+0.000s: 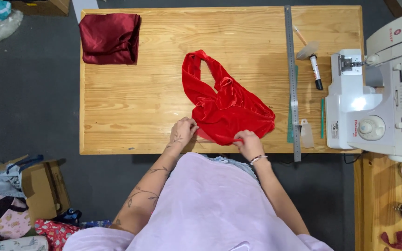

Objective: A person unfolds, inspects, and folds two different velvet garments on a wooden work table.

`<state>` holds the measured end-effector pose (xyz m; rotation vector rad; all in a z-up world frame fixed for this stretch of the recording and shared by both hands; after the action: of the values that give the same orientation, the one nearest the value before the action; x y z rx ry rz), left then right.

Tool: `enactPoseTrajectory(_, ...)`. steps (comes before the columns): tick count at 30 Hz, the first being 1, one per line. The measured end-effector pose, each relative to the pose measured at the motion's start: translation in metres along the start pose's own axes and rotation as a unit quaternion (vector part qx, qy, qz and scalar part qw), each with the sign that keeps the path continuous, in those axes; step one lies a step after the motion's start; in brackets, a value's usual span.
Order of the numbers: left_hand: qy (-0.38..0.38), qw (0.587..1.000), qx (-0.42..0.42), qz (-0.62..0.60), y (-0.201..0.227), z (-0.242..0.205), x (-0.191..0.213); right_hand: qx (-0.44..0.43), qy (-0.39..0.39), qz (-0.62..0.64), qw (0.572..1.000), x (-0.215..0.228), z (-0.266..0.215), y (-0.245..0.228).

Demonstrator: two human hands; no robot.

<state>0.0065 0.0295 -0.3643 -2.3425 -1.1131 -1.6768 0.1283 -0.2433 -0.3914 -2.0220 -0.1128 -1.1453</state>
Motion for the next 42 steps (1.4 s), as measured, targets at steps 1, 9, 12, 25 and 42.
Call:
enactPoseTrajectory(1,0.001,1.000,0.002,0.000,-0.010,0.002,-0.001,0.002,-0.001,0.000,1.000,0.008,0.001,-0.001)
enactPoseTrajectory(9,-0.005,0.987,-0.010,-0.158,0.048,-0.037,0.060,-0.138,0.201,0.703,0.668,0.074,0.004,-0.014)
enactPoseTrajectory(12,-0.034,0.997,-0.060,-0.036,0.071,-0.034,0.041,-0.138,0.154,0.727,0.654,0.098,0.006,-0.057)
enactPoseTrajectory(25,0.201,0.953,0.120,-0.194,-0.033,0.003,0.065,-0.069,0.261,-0.071,0.960,0.157,-0.010,0.021)
enactPoseTrajectory(42,0.223,0.792,0.040,-0.567,-0.033,-0.044,0.205,-0.060,0.130,0.489,0.860,0.232,-0.016,-0.119)
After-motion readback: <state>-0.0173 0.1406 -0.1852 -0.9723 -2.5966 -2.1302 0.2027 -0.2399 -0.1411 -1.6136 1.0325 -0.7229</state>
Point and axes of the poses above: each hand's wrist, its own z-axis towards the middle knuckle, its own x-axis out of the back of the hand, y = z × x, the point moved 5 cm from there along z, towards the middle knuckle, and after that the axes turned 12 degrees about z, right-handed, at the moved point
